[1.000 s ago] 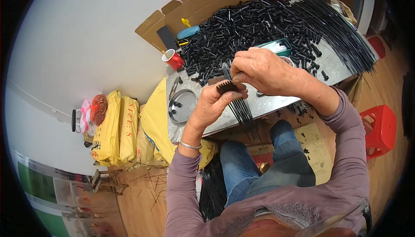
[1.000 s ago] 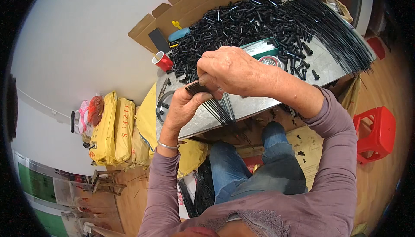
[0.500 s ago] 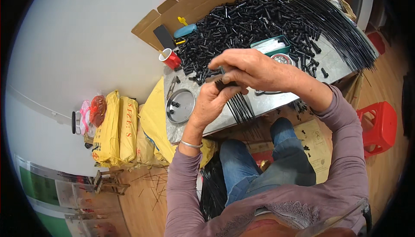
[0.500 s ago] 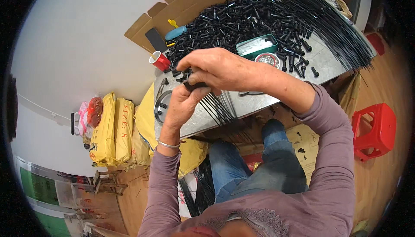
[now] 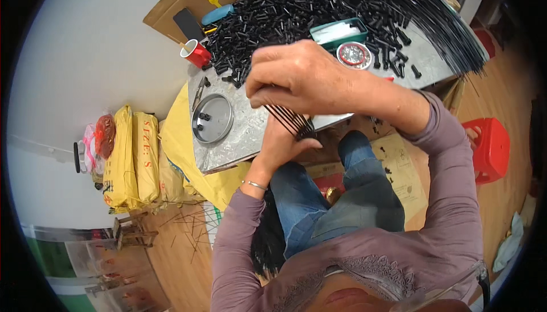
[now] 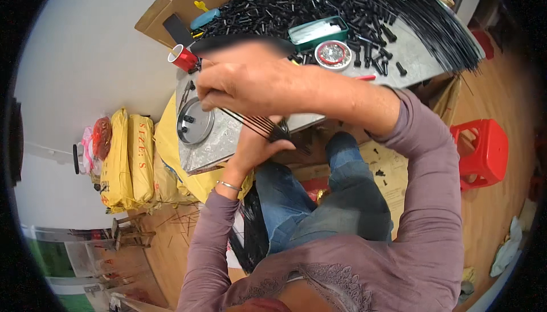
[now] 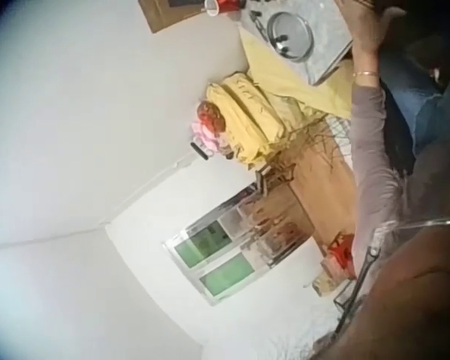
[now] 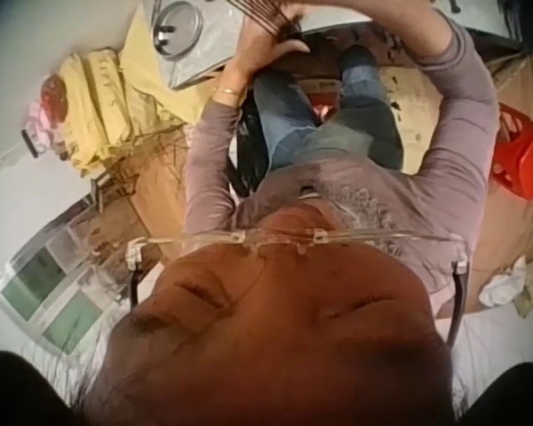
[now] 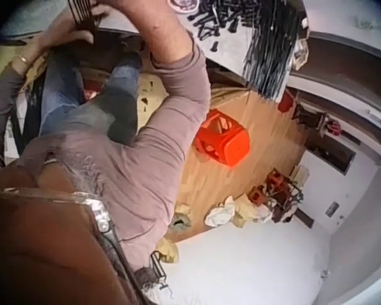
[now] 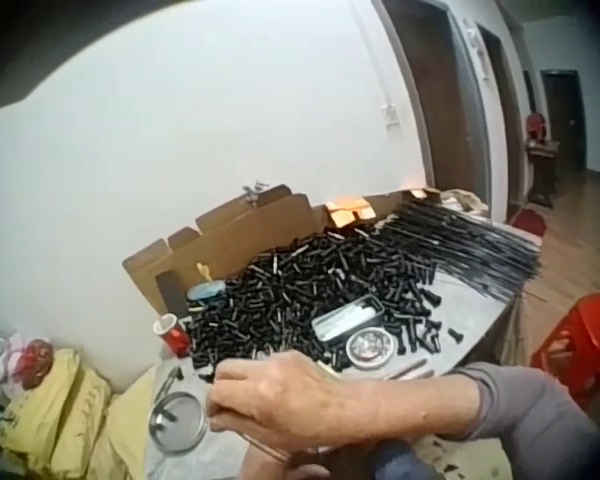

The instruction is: Assembling black protective tubing onto bundles of metal rods and trimming them at a workbench.

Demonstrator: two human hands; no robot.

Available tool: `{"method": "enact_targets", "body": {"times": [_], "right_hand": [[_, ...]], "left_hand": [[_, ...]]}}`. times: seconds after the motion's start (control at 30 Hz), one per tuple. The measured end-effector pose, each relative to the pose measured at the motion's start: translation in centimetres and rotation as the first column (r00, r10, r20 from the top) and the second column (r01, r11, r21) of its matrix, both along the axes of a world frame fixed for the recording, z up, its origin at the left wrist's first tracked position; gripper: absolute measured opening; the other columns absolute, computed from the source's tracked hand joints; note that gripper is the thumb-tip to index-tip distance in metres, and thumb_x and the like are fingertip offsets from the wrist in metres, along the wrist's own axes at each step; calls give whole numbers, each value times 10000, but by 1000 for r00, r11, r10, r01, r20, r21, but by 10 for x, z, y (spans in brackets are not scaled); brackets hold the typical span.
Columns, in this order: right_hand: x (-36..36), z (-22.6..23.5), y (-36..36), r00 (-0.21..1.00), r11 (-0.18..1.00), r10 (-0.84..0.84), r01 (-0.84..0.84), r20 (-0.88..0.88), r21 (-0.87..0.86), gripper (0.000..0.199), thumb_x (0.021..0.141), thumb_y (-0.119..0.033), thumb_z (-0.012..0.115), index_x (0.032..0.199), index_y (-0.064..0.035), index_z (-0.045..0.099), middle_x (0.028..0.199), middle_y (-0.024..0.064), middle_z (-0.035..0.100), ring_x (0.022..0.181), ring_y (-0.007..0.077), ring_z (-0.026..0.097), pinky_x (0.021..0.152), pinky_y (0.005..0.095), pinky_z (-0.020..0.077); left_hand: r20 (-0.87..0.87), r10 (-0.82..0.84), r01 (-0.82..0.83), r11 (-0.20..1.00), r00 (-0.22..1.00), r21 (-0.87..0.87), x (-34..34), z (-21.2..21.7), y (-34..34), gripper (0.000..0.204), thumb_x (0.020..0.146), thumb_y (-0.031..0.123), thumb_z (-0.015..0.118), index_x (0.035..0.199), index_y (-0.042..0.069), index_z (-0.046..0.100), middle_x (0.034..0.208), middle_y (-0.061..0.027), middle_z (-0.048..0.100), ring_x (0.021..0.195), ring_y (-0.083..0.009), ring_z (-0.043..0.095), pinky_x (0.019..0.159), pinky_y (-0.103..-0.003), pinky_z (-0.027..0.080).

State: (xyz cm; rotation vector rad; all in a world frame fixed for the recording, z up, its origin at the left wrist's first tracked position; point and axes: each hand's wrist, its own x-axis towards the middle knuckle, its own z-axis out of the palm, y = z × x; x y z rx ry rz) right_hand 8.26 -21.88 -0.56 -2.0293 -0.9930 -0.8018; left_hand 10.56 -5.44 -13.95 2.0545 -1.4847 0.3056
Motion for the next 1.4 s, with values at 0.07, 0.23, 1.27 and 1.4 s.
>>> {"method": "enact_targets", "body": {"times": [0.07, 0.23, 1.27, 1.4], "right_hand": [[-8, -1, 2, 998, 1000, 3, -3, 57, 3, 131, 751, -77, 734, 790, -17, 625, 744, 72, 582, 629, 252, 612, 535, 335, 494], [-25, 27, -10, 956, 996, 87, -88, -280, 12, 188, 749, -22, 706, 930, -8, 657, 861, 73, 625, 710, 167, 625, 596, 287, 493], [96, -132, -27, 612, 944, -314, 120, -725, -307, 333, 953, -262, 545, 839, 21, 677, 593, 28, 597, 540, 91, 547, 518, 267, 452], [91, -135, -30, 623, 956, -288, 147, -727, -253, 351, 961, -271, 533, 789, 9, 659, 579, 21, 583, 523, 91, 520, 505, 267, 435]], "left_hand": [[-30, 1, -2, 999, 1000, -45, 1, -19, -2, 679, 586, 381, 838, 1135, 51, 615, 1114, -175, 600, 1091, -412, 529, 945, -497, 405], [11, 49, -49, 998, 999, 48, 7, -21, 3, 809, 679, 396, 806, 1323, 32, 480, 1367, -211, 469, 1276, -426, 414, 1064, -453, 338], [-106, 246, -223, 956, 963, 193, 14, -26, 5, 1008, 706, 669, 653, 1398, -14, 388, 1517, -239, 214, 1426, -419, 134, 1152, -531, 140], [-147, 237, -208, 959, 960, 192, 15, -27, 5, 1017, 689, 657, 676, 1412, 9, 375, 1524, -226, 194, 1427, -435, 105, 1155, -546, 122]]}}
